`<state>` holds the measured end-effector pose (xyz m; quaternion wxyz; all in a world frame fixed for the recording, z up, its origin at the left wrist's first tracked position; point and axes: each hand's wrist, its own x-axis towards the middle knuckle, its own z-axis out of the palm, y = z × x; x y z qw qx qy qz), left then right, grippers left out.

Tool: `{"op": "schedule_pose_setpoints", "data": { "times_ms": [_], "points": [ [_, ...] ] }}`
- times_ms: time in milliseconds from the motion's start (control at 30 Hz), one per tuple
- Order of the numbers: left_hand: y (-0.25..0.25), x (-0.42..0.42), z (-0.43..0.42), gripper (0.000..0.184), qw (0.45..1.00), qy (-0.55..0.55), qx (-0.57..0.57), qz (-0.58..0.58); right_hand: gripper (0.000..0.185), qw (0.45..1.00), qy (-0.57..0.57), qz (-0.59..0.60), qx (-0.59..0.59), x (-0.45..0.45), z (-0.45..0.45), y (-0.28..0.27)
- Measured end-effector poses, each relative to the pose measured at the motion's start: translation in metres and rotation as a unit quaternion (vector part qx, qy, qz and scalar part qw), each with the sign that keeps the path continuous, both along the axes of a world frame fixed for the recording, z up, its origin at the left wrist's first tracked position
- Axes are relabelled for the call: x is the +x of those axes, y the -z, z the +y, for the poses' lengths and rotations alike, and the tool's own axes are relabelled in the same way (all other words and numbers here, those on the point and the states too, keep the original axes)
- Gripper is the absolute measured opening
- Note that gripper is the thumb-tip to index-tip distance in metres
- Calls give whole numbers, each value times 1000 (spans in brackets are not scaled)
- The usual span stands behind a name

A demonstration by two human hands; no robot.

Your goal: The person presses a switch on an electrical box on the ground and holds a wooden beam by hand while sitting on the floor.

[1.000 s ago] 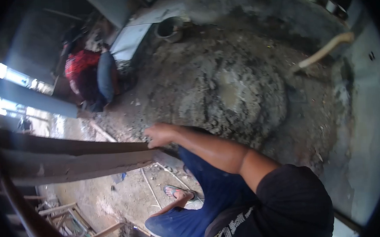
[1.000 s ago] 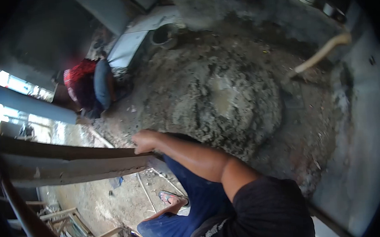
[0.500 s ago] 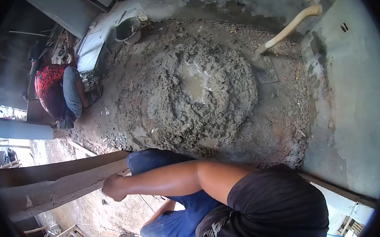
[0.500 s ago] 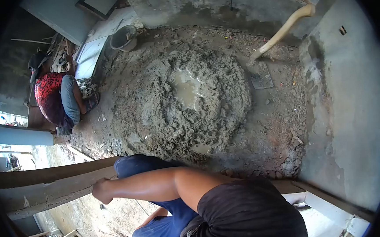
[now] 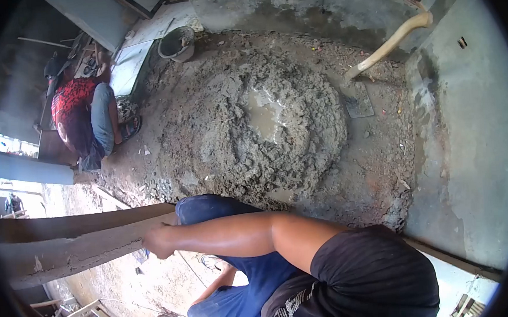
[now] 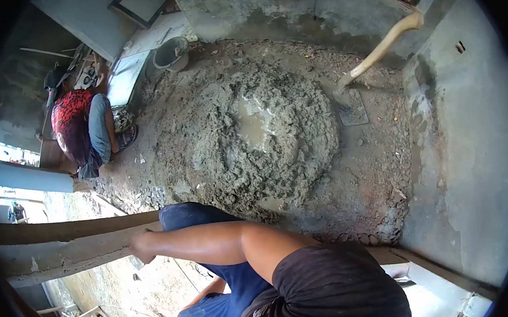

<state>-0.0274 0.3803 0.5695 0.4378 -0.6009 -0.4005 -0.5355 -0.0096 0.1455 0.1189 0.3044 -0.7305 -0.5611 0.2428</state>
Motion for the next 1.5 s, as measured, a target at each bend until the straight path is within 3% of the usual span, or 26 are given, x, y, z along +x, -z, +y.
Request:
{"op": "schedule_pose_setpoints", "data": {
  "times_ms": [67,133,367,1500],
  "points": [
    [1,1,-3,93,1000,4,-4,-9,30,1000,7,19,7,5,7,16],
    [3,-1,-2,94,1000,29,-11,-1,30,999,-25,45,9,29,-22,-8],
    [7,0,-11,93,999,17,-45,-3,36,998,44,43,6,60,-32,5],
    [3,-2,-17,95,997,11,-80,-3,38,997,36,55,34,65,-35,11]
  ]
}}
